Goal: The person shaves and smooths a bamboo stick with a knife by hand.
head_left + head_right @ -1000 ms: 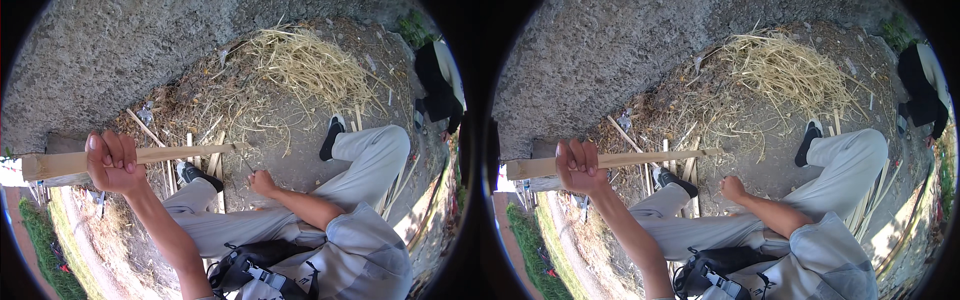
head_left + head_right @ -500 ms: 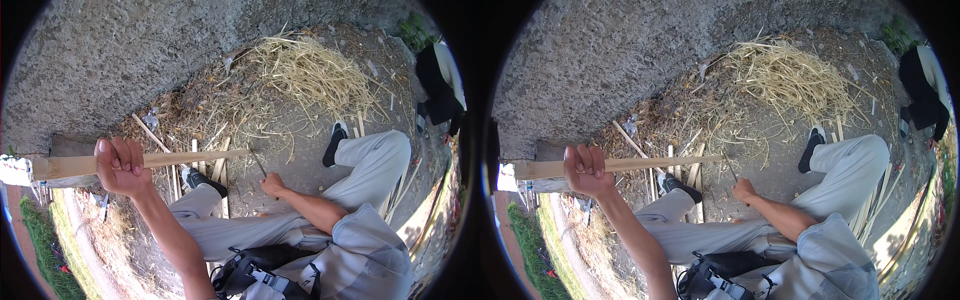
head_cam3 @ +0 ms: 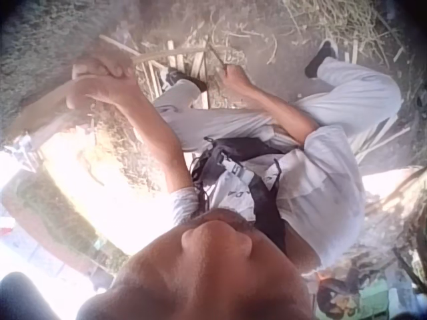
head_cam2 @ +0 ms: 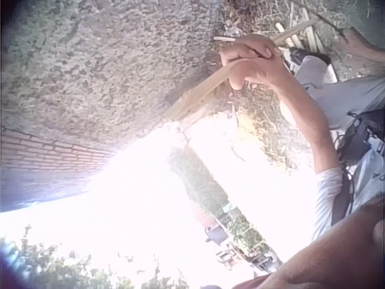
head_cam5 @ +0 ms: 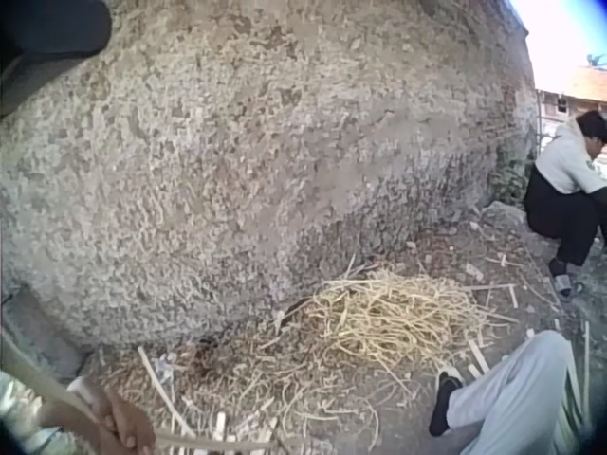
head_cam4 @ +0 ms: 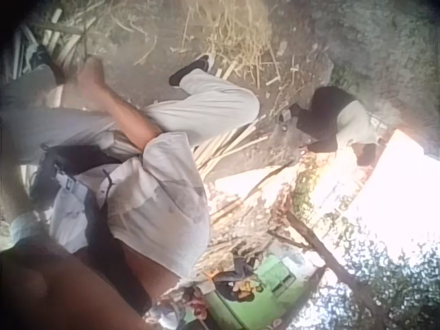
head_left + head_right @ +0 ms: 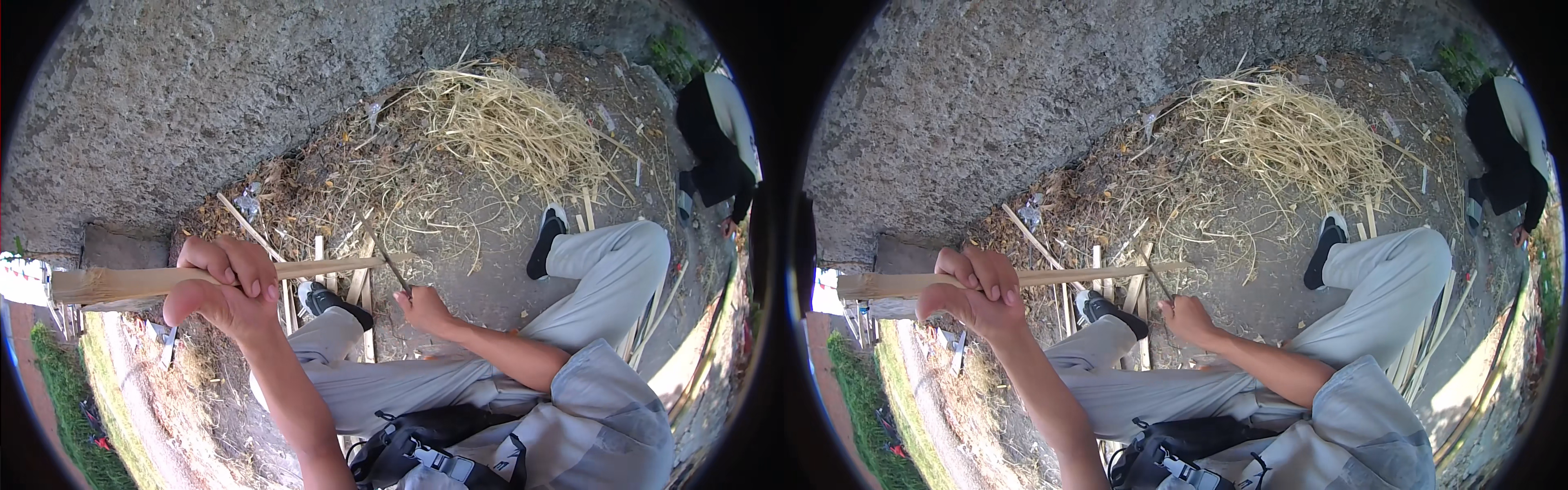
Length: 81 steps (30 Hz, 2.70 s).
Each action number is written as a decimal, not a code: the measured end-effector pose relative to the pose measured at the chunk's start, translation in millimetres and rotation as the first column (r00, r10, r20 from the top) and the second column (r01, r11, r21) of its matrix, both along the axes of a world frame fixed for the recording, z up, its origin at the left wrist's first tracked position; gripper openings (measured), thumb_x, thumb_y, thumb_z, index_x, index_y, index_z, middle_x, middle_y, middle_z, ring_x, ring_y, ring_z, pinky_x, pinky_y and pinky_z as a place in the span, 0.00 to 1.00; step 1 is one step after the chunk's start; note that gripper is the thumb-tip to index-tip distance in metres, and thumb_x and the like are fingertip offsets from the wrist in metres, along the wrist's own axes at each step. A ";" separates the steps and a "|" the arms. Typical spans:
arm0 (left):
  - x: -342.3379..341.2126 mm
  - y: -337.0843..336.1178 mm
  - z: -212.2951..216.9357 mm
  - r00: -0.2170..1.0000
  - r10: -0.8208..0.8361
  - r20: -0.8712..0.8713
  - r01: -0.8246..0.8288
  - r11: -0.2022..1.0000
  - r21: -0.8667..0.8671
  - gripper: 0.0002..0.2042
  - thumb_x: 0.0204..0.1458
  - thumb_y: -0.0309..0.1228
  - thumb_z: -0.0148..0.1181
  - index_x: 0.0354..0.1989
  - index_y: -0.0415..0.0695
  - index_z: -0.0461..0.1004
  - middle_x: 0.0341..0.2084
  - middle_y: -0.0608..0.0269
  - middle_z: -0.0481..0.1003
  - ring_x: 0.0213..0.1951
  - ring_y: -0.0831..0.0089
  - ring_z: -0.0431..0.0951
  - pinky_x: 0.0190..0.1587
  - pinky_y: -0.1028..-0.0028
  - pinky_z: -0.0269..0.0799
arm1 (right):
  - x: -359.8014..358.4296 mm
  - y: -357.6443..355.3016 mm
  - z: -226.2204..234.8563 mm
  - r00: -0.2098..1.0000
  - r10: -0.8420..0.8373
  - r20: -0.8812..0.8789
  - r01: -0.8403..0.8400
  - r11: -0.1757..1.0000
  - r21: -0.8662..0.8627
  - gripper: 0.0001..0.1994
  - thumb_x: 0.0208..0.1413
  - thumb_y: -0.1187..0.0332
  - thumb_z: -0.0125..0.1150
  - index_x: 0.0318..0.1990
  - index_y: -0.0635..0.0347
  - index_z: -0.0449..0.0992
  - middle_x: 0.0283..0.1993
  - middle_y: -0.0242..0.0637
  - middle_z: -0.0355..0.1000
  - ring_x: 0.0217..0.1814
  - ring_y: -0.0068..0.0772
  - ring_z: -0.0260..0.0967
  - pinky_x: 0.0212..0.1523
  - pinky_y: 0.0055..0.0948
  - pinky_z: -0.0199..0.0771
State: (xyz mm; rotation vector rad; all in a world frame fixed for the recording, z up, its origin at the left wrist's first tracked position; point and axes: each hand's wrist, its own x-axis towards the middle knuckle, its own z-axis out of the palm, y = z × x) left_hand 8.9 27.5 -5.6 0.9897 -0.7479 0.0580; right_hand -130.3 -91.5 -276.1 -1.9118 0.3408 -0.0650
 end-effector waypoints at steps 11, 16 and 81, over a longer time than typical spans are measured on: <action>8.2 7.2 2.5 0.972 -0.233 0.032 0.234 0.972 -0.022 0.22 0.61 0.44 0.48 0.15 0.49 0.56 0.03 0.69 0.54 0.04 0.82 0.53 0.05 0.83 0.50 | 4.0 -3.3 125.1 0.988 0.135 -0.079 -0.132 0.990 0.043 0.20 0.62 0.57 0.53 0.30 0.69 0.76 0.16 0.54 0.69 0.22 0.53 0.72 0.26 0.48 0.68; 3.3 2.7 3.9 0.983 -0.184 -0.029 0.181 0.980 -0.080 0.19 0.58 0.37 0.49 0.15 0.46 0.56 0.04 0.67 0.55 0.05 0.80 0.52 0.06 0.81 0.54 | 1.2 20.9 129.4 0.968 0.051 0.247 -0.081 0.990 0.111 0.21 0.64 0.58 0.49 0.27 0.70 0.74 0.15 0.54 0.67 0.20 0.56 0.70 0.24 0.48 0.67; -19.6 -26.2 4.5 0.926 0.370 -0.080 -0.374 0.926 -0.045 0.18 0.61 0.31 0.48 0.16 0.48 0.55 0.05 0.68 0.53 0.04 0.81 0.48 0.05 0.80 0.46 | 2.9 -34.6 214.2 0.836 -0.266 0.480 0.261 0.962 0.080 0.15 0.62 0.65 0.57 0.26 0.67 0.73 0.10 0.39 0.60 0.09 0.30 0.57 0.15 0.33 0.54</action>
